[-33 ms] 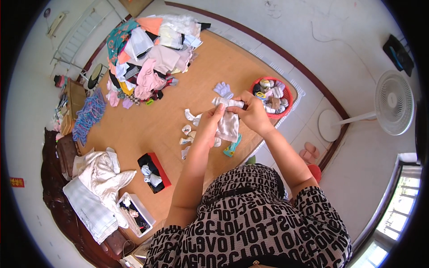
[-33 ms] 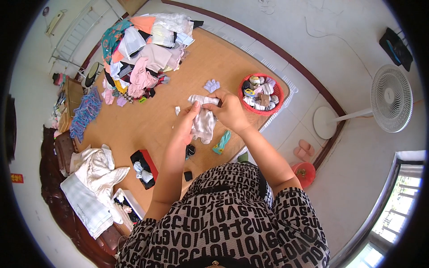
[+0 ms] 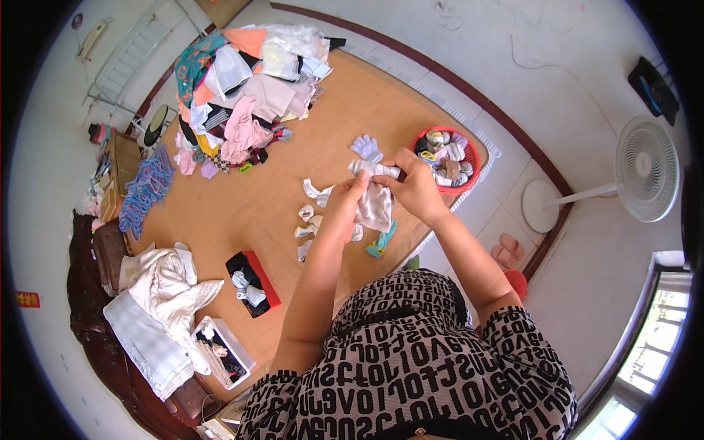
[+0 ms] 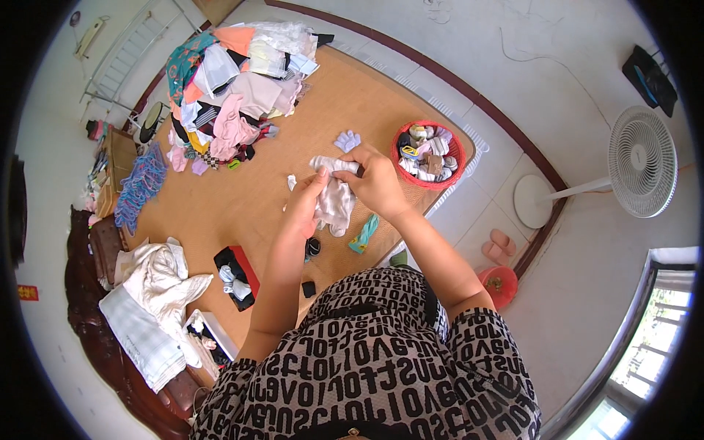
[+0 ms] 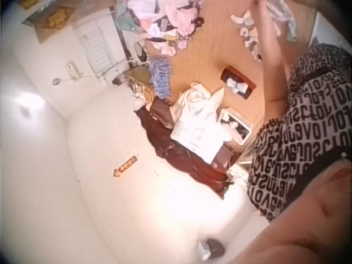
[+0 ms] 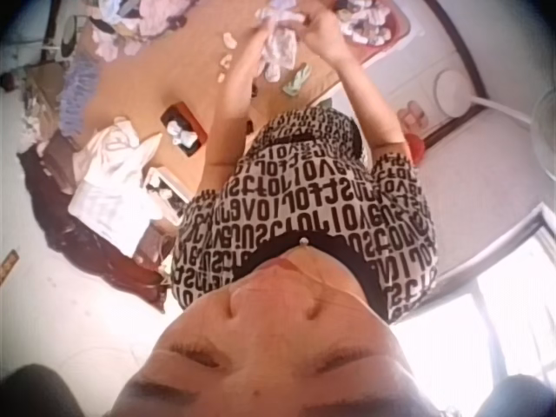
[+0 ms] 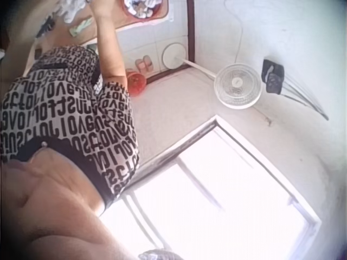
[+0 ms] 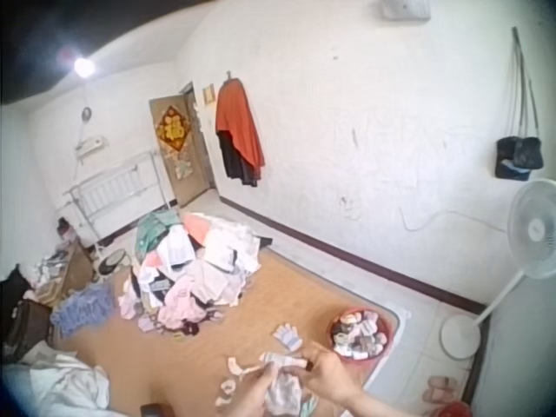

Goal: The person sorts and folds socks by hand, pairing and rolling each pair together before placing them on the bed.

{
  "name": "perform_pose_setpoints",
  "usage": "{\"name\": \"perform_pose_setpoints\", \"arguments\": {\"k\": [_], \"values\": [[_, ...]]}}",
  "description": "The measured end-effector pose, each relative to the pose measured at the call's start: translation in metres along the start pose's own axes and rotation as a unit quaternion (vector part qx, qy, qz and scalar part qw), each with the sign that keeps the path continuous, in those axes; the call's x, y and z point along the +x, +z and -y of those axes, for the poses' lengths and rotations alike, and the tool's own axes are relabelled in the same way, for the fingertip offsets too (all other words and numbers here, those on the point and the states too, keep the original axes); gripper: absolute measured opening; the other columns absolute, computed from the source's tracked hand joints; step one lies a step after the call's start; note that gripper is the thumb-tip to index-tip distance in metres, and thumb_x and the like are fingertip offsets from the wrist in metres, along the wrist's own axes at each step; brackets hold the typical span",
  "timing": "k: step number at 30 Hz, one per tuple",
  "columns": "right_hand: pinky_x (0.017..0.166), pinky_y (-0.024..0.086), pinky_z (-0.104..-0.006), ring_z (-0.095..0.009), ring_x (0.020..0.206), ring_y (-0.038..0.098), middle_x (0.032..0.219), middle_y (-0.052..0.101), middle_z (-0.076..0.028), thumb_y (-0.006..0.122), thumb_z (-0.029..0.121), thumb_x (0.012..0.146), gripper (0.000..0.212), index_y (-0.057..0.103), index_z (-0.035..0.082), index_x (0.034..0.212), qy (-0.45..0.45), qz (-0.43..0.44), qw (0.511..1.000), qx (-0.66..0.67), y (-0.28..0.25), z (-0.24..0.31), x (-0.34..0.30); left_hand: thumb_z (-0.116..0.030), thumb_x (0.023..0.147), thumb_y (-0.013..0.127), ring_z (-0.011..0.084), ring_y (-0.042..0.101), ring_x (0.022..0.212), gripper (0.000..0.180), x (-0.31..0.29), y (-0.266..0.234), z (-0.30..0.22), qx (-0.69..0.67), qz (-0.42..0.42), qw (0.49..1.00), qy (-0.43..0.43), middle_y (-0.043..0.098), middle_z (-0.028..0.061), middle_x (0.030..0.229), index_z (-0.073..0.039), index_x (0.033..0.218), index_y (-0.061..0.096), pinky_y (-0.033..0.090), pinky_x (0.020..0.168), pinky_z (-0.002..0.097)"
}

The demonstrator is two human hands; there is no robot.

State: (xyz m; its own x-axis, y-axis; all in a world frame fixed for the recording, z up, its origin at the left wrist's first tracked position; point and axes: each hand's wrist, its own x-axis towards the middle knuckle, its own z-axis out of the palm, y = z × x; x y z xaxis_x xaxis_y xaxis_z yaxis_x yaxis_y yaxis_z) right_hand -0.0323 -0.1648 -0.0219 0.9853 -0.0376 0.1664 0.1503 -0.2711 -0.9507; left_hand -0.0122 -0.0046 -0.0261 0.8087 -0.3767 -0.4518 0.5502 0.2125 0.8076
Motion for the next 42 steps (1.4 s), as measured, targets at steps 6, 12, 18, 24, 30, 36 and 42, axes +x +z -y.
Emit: {"name": "perform_pose_setpoints", "arguments": {"k": [6,12,18,24,30,36,42], "values": [[0.067,0.048,-0.0318,-0.024,0.081,0.056,0.086,0.054,-0.007,0.067,-0.001,0.061,0.026,0.063,0.005,0.086,-0.268,-0.033,0.937,-0.222,-0.005,0.004,-0.004,-0.035,0.083,0.062,0.0115,0.06,0.074,0.033,0.002,-0.006,-0.001,-0.007,0.025,0.999,0.019,0.062,0.0038,0.085,-0.003,0.092,0.06,0.049,0.066,0.0263],[0.078,0.047,-0.0313,-0.023,0.091,0.056,0.098,0.057,-0.01,0.062,0.008,0.076,0.023,0.064,0.006,0.099,-0.19,0.073,0.978,-0.039,-0.014,-0.002,-0.003,-0.027,0.08,0.067,0.0115,0.059,0.074,0.031,0.006,-0.014,0.005,0.041,0.004,0.998,0.056,0.062,0.0047,0.084,-0.001,0.097,0.06,0.049,0.064,0.0258],[0.078,0.046,-0.029,-0.016,0.087,0.058,0.101,0.061,-0.013,0.057,0.026,0.088,0.044,0.049,-0.004,0.119,0.057,0.113,0.988,0.09,-0.002,-0.017,-0.005,-0.029,0.083,0.064,0.0126,0.06,0.074,0.032,0.001,-0.003,-0.005,0.135,-0.002,0.986,0.102,0.062,0.0053,0.083,-0.001,0.097,0.06,0.05,0.065,0.027],[0.067,0.045,-0.0238,-0.009,0.079,0.056,0.093,0.061,-0.003,0.056,0.026,0.089,0.031,0.056,0.001,0.108,0.182,0.075,0.924,0.328,-0.002,-0.022,-0.004,-0.031,0.091,0.051,0.0126,0.059,0.078,0.03,-0.005,-0.003,-0.005,-0.087,0.083,0.986,0.118,0.06,0.0074,0.089,-0.001,0.095,0.053,0.048,0.069,0.0258],[0.066,0.044,-0.0236,-0.008,0.079,0.054,0.091,0.06,-0.001,0.054,0.029,0.09,0.03,0.055,0.004,0.106,0.234,0.042,0.88,0.412,0.004,-0.019,-0.007,-0.018,0.086,0.059,0.0117,0.058,0.079,0.018,-0.003,-0.006,0.009,-0.013,0.058,0.987,0.152,0.06,0.0053,0.087,-0.002,0.093,0.053,0.047,0.069,0.025],[0.064,0.045,-0.0286,-0.015,0.075,0.057,0.086,0.059,-0.005,0.061,0.019,0.085,0.021,0.053,0.001,0.094,0.12,-0.134,0.942,0.285,0.021,-0.028,-0.006,-0.004,0.082,0.061,0.0065,0.056,0.067,0.008,-0.005,0.002,0.018,0.096,0.014,0.976,0.195,0.06,0.0027,0.074,0.001,0.083,0.055,0.044,0.061,0.0198],[0.062,0.044,-0.0364,-0.033,0.071,0.054,0.081,0.052,-0.015,0.062,0.003,0.076,0.016,0.055,-0.001,0.089,-0.116,-0.237,0.959,-0.1,0.038,-0.002,-0.009,-0.005,0.082,0.061,0.006,0.054,0.067,0.008,-0.006,0.006,0.014,0.065,-0.033,0.97,0.23,0.061,0.0025,0.076,0.001,0.087,0.058,0.043,0.061,0.019]]}}
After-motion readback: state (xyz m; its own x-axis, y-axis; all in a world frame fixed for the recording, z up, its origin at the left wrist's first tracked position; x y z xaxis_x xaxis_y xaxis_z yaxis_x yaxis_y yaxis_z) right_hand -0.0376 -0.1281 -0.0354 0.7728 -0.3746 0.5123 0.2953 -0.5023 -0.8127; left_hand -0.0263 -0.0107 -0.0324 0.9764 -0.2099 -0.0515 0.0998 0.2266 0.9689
